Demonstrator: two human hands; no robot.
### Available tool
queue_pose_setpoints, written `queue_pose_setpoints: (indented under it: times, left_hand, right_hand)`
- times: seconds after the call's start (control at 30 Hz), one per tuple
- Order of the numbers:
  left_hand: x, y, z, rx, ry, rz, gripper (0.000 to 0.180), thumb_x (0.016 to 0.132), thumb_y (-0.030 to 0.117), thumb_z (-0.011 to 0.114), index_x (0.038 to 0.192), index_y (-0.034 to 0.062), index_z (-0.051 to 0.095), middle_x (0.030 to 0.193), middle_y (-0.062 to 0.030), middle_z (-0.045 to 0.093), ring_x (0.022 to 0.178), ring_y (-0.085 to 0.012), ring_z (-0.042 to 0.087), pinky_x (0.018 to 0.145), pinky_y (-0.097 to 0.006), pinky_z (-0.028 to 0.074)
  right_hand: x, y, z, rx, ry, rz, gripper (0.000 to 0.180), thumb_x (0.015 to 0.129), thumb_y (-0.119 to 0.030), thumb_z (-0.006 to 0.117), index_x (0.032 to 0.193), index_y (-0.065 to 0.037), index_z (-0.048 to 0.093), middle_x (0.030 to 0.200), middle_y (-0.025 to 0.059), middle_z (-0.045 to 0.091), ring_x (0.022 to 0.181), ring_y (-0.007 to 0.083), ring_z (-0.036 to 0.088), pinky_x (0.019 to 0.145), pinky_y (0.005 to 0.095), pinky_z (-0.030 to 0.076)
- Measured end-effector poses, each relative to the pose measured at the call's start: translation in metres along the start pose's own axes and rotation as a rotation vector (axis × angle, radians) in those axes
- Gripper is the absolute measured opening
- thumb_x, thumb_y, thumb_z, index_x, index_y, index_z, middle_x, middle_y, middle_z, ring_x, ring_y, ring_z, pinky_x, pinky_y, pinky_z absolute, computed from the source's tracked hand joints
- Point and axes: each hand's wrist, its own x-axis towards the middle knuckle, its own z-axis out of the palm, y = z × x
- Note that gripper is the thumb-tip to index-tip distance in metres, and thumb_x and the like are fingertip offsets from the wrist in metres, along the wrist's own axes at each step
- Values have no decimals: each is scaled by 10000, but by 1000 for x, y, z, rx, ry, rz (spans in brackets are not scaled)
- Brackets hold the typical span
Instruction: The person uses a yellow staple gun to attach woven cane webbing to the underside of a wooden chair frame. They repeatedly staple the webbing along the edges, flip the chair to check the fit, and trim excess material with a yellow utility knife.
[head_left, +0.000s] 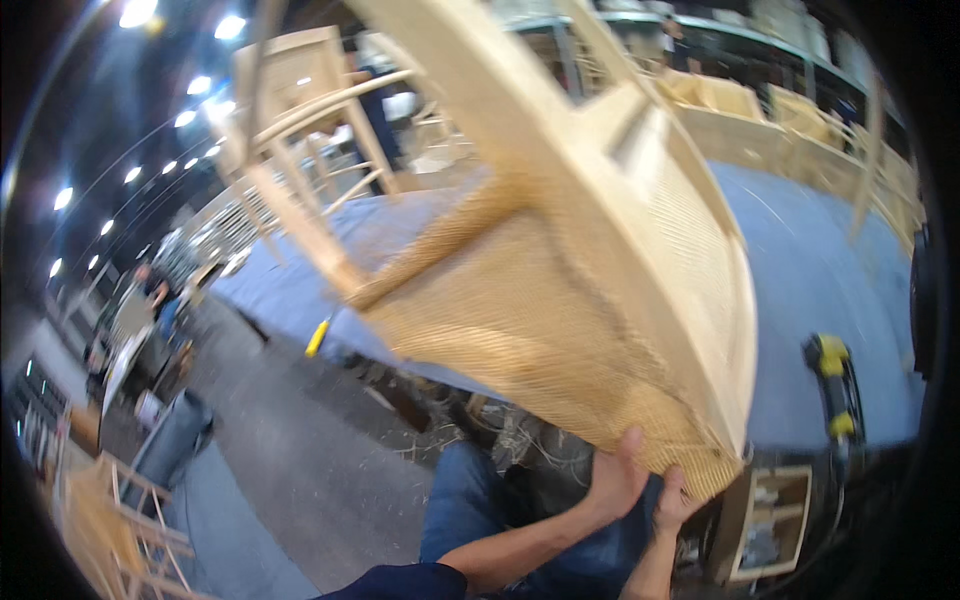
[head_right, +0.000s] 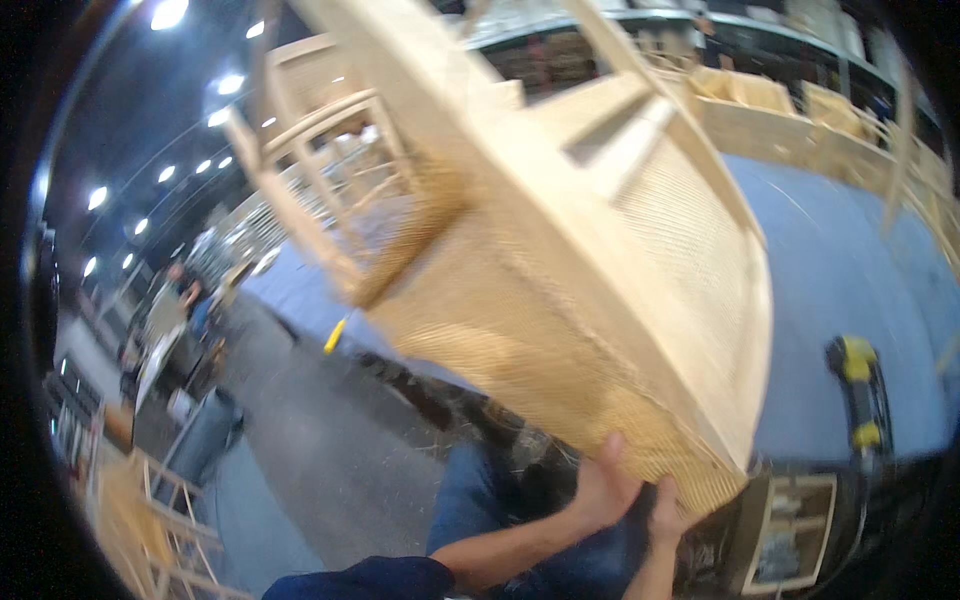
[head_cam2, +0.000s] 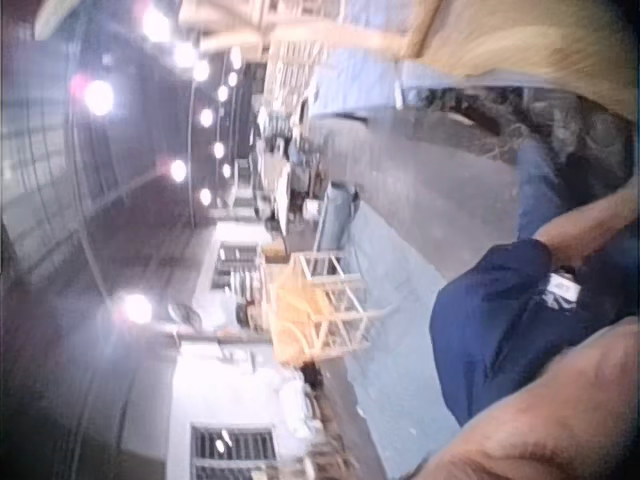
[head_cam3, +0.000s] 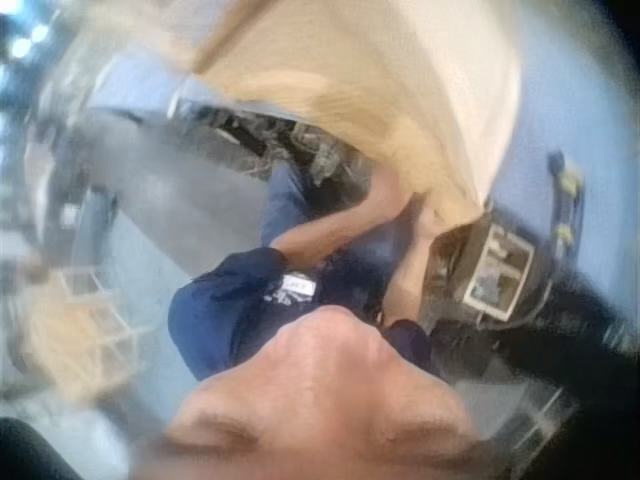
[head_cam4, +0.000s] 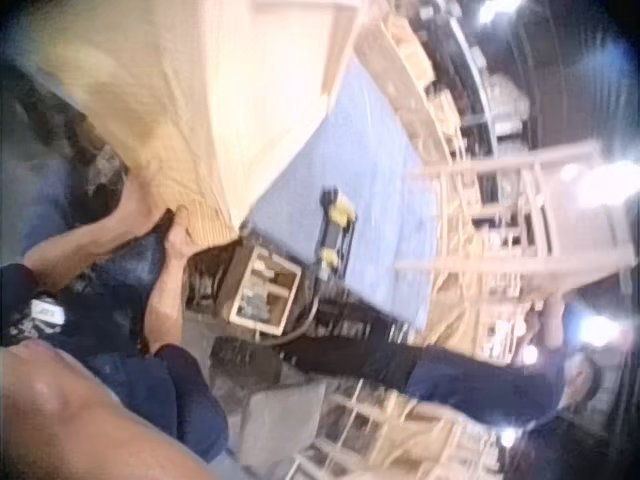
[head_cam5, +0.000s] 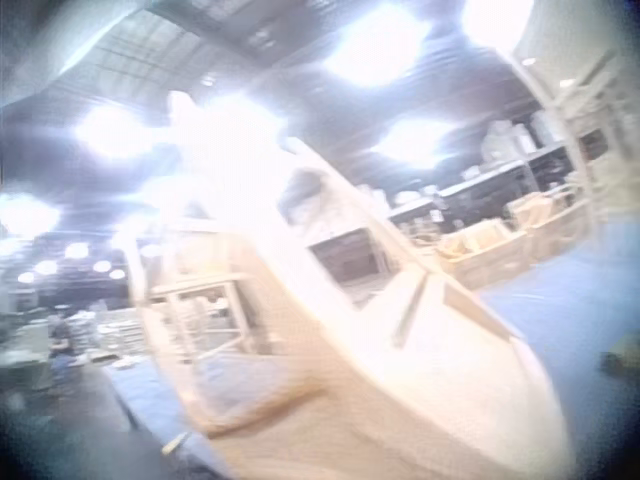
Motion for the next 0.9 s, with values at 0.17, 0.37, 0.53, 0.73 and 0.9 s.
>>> queue_pose_setpoints:
  times: [0.17, 0.37, 0.53, 0.73, 0.9]
  left_hand:
    - [12, 8, 21, -58, -73, 101, 403, 1044, 358, 467, 1306, 51, 459, 1245, -94, 549, 1188, -217, 539, 1016, -404, 475]
    - [13, -22, 19, -36, -34, 90, 360, 1054, 314, 458, 1294, 45, 447, 1202, -88, 546, 1121, -212, 552, 955, -395, 489]
    - [21, -33, 20, 279, -9, 374, 313, 1038, 247, 523, 1223, -5, 519, 1133, -82, 587, 1033, -181, 570, 906, -341, 474]
    - [13, -18, 21, 348, -30, 444, 364, 1040, 269, 527, 1244, -32, 524, 1157, -88, 599, 1046, -184, 568, 909, -338, 468]
    - [11, -20, 11, 395, -42, 415, 369, 1044, 288, 517, 1239, -26, 528, 1161, -81, 594, 1054, -164, 561, 900, -329, 470]
  right_hand:
    - [12, -29, 14, -8, -59, 50, 344, 856, -3, 713, 1183, 49, 617, 1080, 86, 679, 972, 169, 627, 878, 307, 496]
    - [13, -5, -2, 250, 51, 183, 320, 927, -149, 700, 1182, 18, 602, 1085, 74, 670, 926, 164, 630, 787, 319, 517]
    - [20, -14, 7, 433, 96, 268, 380, 949, -216, 680, 1219, 28, 570, 1083, 86, 666, 945, 182, 634, 817, 344, 517]
    - [20, -5, 0, 120, 47, 133, 335, 1001, -175, 596, 1230, 69, 594, 1175, 137, 666, 1005, 178, 641, 902, 325, 509]
    - [21, -4, 5, 235, 0, 139, 345, 1005, -193, 583, 1212, 82, 596, 1144, 149, 674, 988, 197, 651, 895, 334, 516]
